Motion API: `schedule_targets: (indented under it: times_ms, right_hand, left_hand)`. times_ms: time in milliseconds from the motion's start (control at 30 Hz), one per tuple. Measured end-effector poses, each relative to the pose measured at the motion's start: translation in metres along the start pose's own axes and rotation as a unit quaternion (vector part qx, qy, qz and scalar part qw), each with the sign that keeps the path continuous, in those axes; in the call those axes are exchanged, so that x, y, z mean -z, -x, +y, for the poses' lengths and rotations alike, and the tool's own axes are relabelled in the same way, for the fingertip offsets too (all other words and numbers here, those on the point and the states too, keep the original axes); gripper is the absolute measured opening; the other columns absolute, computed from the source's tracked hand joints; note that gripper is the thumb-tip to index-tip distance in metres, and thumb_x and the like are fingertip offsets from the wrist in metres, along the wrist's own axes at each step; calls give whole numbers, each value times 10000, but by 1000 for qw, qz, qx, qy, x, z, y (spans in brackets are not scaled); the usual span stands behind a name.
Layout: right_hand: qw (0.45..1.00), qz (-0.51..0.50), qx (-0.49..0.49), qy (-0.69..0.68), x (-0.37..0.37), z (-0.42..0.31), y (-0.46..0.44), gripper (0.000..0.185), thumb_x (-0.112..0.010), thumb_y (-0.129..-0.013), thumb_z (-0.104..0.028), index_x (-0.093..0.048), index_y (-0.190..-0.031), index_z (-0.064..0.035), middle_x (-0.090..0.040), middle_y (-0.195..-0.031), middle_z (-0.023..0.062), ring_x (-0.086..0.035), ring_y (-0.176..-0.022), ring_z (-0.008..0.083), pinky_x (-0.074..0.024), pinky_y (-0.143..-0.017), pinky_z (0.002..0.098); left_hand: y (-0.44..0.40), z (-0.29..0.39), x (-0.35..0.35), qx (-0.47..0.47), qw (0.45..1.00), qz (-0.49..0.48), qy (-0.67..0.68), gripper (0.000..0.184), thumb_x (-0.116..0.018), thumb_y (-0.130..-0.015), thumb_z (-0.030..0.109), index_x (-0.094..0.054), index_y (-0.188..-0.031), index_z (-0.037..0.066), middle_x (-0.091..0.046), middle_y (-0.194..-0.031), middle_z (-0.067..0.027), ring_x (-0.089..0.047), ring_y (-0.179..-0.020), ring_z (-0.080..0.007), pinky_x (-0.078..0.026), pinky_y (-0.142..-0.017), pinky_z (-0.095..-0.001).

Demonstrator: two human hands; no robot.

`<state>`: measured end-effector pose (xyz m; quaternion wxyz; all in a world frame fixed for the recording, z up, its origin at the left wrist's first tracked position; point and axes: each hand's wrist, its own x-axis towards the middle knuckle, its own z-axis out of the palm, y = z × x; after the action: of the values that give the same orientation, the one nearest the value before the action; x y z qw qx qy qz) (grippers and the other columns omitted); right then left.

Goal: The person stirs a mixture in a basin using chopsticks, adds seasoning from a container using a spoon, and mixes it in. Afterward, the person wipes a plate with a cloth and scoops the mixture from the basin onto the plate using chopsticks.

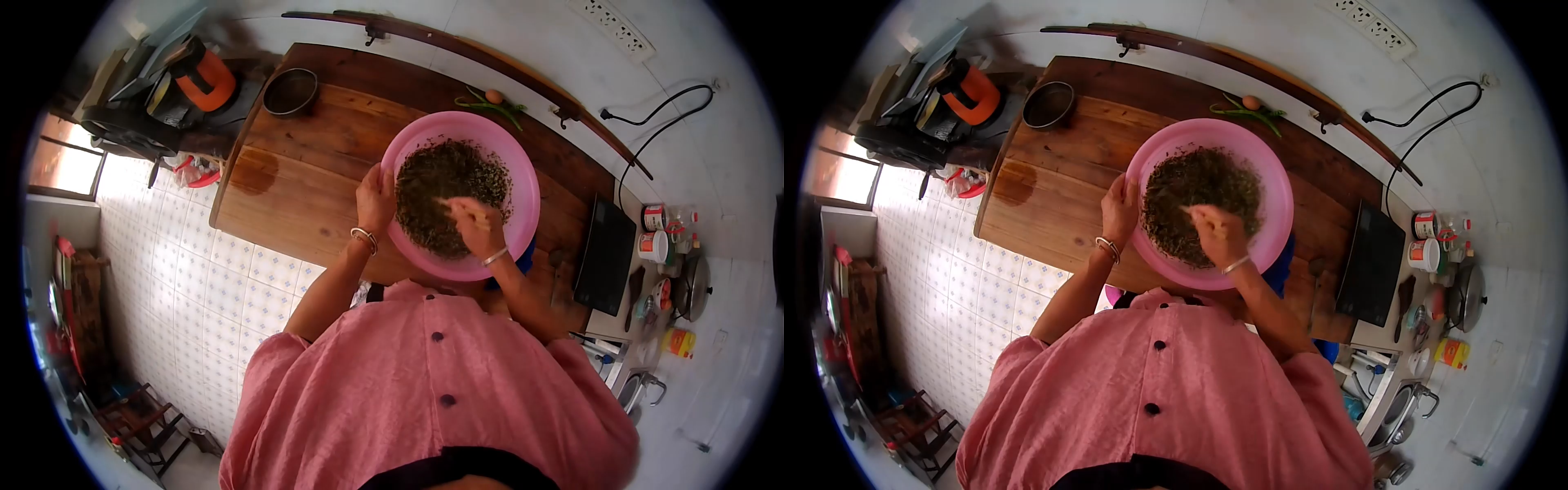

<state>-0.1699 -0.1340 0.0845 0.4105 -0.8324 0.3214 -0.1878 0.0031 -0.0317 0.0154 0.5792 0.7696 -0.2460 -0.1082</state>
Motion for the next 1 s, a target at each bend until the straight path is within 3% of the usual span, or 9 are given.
schedule_targets:
  times_ms: [167, 233, 400, 533, 600, 667, 833, 933, 1000]
  right_hand:
    - [992, -82, 31, -91, -6, -1, 27, 160, -580, -876, -127, -674, -964, -31, -660, -779, 118, -618, -615, 158, -471, -552, 271]
    - [993, -28, 79, -86, -18, 31, 16, 180, -557, -899, -141, -667, -980, -23, -656, -768, 110, -606, -576, 142, -473, -520, 261]
    - [995, 48, -88, -6, 52, 53, -27, 204, -548, -915, -192, -666, -968, -34, -649, -723, 101, -613, -573, 164, -504, -519, 288]
    - [992, 120, -9, 31, 80, 99, -21, 199, -548, -908, -193, -657, -953, -31, -640, -727, 131, -628, -622, 189, -506, -562, 335]
    - [984, 77, -53, 153, 71, 117, -1, 174, -559, -890, -167, -650, -959, -36, -625, -733, 157, -631, -655, 212, -497, -598, 341]
    - [986, 99, 46, 123, 37, 78, 21, 158, -573, -874, -144, -651, -965, -41, -614, -738, 167, -628, -651, 221, -484, -589, 322]
    - [987, -23, -83, -136, 17, 0, 50, 168, -580, -882, -161, -657, -959, -33, -639, -738, 126, -617, -636, 178, -471, -570, 277]
    - [993, -68, 63, -76, 16, 2, 61, 168, -581, -889, -153, -661, -971, -30, -635, -715, 71, -586, -600, 113, -454, -537, 245]
    - [995, -68, -26, -73, 31, 34, 54, 170, -583, -891, -151, -660, -980, -27, -625, -703, 52, -566, -587, 94, -446, -526, 239]
  left_hand:
    - [3, 6, 0, 44, 999, -1, 22, 320, -498, -931, 270, -588, -1054, -12, -627, -809, -204, -610, -721, -327, -466, -649, -370]
    - [3, 7, 0, 31, 999, 10, 18, 328, -499, -930, 273, -587, -1063, -14, -632, -836, -214, -617, -749, -340, -472, -665, -371]
    - [2, 6, 3, 25, 1000, -12, 3, 341, -510, -926, 277, -585, -1080, -18, -638, -875, -223, -621, -787, -350, -478, -690, -375]
    - [2, 13, 5, 35, 999, -5, 7, 309, -501, -921, 265, -589, -1022, -13, -619, -839, -228, -604, -775, -384, -465, -675, -403]
    - [1, 7, 2, 69, 996, -25, 48, 319, -502, -921, 270, -587, -1027, -18, -618, -842, -232, -599, -772, -385, -465, -677, -400]
    - [1, 2, -1, 45, 999, -7, 23, 321, -501, -922, 272, -588, -1025, -20, -619, -839, -232, -599, -770, -384, -465, -678, -398]
    - [1, 4, -1, 28, 1000, 7, 1, 325, -502, -921, 273, -591, -1022, -23, -622, -836, -230, -603, -775, -379, -466, -686, -395]
    - [-1, 5, 0, 23, 1000, -7, -13, 338, -520, -922, 277, -589, -1068, -21, -632, -851, -230, -615, -769, -360, -471, -665, -377]
    - [0, 5, 0, 15, 1000, 2, -23, 337, -521, -922, 279, -591, -1068, -17, -634, -852, -227, -615, -766, -356, -471, -667, -374]
